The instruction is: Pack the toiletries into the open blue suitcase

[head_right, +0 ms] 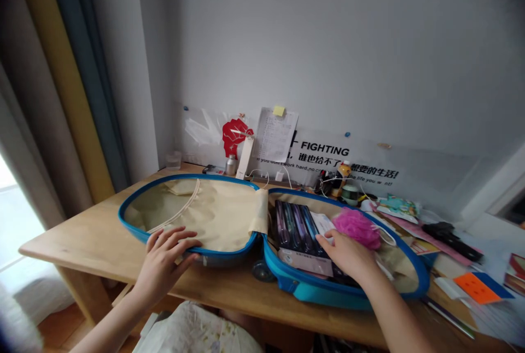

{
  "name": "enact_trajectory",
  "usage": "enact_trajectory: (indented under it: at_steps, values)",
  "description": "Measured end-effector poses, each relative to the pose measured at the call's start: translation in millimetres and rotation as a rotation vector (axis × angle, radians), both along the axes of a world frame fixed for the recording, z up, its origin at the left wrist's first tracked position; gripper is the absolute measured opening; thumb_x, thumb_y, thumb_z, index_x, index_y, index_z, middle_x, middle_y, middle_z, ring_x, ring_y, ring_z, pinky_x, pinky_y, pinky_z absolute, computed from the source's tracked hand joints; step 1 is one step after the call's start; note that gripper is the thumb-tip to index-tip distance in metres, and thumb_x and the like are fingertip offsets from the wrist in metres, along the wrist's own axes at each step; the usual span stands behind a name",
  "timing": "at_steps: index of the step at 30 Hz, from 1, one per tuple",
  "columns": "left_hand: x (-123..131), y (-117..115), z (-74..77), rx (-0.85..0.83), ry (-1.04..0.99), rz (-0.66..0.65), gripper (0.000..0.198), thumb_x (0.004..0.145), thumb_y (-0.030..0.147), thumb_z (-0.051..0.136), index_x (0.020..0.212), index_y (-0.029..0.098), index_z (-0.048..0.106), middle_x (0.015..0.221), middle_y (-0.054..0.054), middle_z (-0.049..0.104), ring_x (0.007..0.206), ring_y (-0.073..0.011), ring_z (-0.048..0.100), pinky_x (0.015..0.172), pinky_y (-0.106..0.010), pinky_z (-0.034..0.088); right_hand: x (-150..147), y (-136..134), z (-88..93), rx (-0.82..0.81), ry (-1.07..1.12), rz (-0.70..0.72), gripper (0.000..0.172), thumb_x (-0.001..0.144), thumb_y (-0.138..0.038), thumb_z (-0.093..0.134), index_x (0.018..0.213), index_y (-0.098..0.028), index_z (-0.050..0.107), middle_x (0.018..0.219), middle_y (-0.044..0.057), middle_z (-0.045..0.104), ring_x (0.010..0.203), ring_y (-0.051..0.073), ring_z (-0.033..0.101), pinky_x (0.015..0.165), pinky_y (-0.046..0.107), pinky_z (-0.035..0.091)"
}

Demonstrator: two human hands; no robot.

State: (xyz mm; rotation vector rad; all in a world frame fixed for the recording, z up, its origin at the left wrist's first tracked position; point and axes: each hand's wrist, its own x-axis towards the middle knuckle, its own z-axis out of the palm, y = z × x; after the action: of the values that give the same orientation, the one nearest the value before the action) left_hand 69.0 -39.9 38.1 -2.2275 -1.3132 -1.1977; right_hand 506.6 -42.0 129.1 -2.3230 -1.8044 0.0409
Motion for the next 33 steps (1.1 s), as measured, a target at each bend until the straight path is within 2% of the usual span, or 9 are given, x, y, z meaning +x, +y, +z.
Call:
enact_trajectory:
  at_steps: [6,9,13,15,19,23,27,30,33]
  values:
    - [28,-7,-0.7,-0.006,-0.067,-0.009,0.021,0.096,0.042,0.056,0.101,0.034,0.075,0.106,-0.001,0.076,0.107,-0.0261,0.064,0.103,-0.045,0.032,12,15,-11.7,0.047,-0.059,0.028,0.04,0.081,-0.058,0.048,0.088,-0.023,0.067,0.088,0.013,0.075,0.076,0.032,0.073,0.062,0.041,0.051]
    - [29,-8,-1.0,0.017,-0.026,-0.036,0.024,0.096,0.039,0.055,0.113,0.034,0.072,0.114,-0.002,0.075,0.11,-0.0251,0.063,0.105,-0.043,0.033,25,23,-19.8,0.086,-0.048,0.034,0.036,0.078,-0.056,0.052,0.087,-0.024,0.066,0.079,0.011,0.072,0.071,0.03,0.072,0.058,0.039,0.051]
    - [5,1,-5.1,0.078,0.097,-0.079,0.035,0.096,0.035,0.052,0.129,0.031,0.065,0.131,-0.004,0.068,0.122,-0.0246,0.058,0.111,-0.04,0.03,39,32,-27.5,0.11,0.003,0.02,0.028,0.074,-0.05,0.055,0.082,-0.025,0.064,0.08,0.011,0.073,0.071,0.03,0.073,0.058,0.039,0.053]
    - [-14,8,-10.1,0.088,0.103,-0.042,0.038,0.096,0.034,0.049,0.132,0.031,0.063,0.136,-0.005,0.065,0.129,-0.0252,0.054,0.117,-0.042,0.024,43,35,-29.5,0.118,0.033,0.009,0.025,0.072,-0.048,0.058,0.08,-0.026,0.063,0.079,0.01,0.074,0.071,0.03,0.073,0.059,0.04,0.054]
    - [-46,23,-24.7,0.066,0.015,0.065,0.044,0.096,0.034,0.046,0.138,0.03,0.058,0.142,-0.007,0.061,0.137,-0.0268,0.047,0.122,-0.047,0.017,50,43,-28.4,0.134,0.083,-0.009,0.023,0.068,-0.048,0.062,0.076,-0.026,0.063,0.066,0.008,0.071,0.061,0.03,0.069,0.057,0.041,0.053]
    - [-56,30,-36.1,0.058,-0.047,0.087,0.045,0.096,0.034,0.046,0.139,0.028,0.057,0.144,-0.009,0.058,0.141,-0.0286,0.043,0.123,-0.05,0.017,57,51,-19.8,0.197,0.117,-0.009,0.023,0.067,-0.047,0.061,0.071,-0.025,0.061,0.074,0.011,0.074,0.071,0.032,0.071,0.066,0.044,0.055]
    - [-55,30,-37.7,0.08,-0.043,0.075,0.044,0.096,0.032,0.047,0.139,0.028,0.057,0.145,-0.008,0.057,0.142,-0.0283,0.042,0.123,-0.05,0.017,69,53,-3.8,0.281,0.131,-0.025,0.024,0.066,-0.047,0.059,0.07,-0.024,0.06,0.082,0.016,0.074,0.076,0.035,0.072,0.069,0.049,0.054]
    - [-55,30,-37.2,0.101,-0.025,0.08,0.044,0.096,0.03,0.047,0.14,0.028,0.055,0.146,-0.008,0.057,0.142,-0.0272,0.042,0.124,-0.049,0.016,78,51,14.6,0.362,0.118,-0.036,0.028,0.067,-0.052,0.06,0.072,-0.025,0.062,0.083,0.016,0.073,0.076,0.036,0.071,0.069,0.051,0.053]
    - [-55,30,-37.6,0.113,-0.016,0.089,0.045,0.096,0.03,0.047,0.14,0.028,0.055,0.146,-0.007,0.057,0.142,-0.0267,0.043,0.124,-0.048,0.015,68,54,39.3,0.511,0.092,0.027,0.038,0.07,-0.059,0.059,0.08,-0.024,0.068,0.082,0.015,0.074,0.072,0.034,0.07,0.063,0.048,0.053]
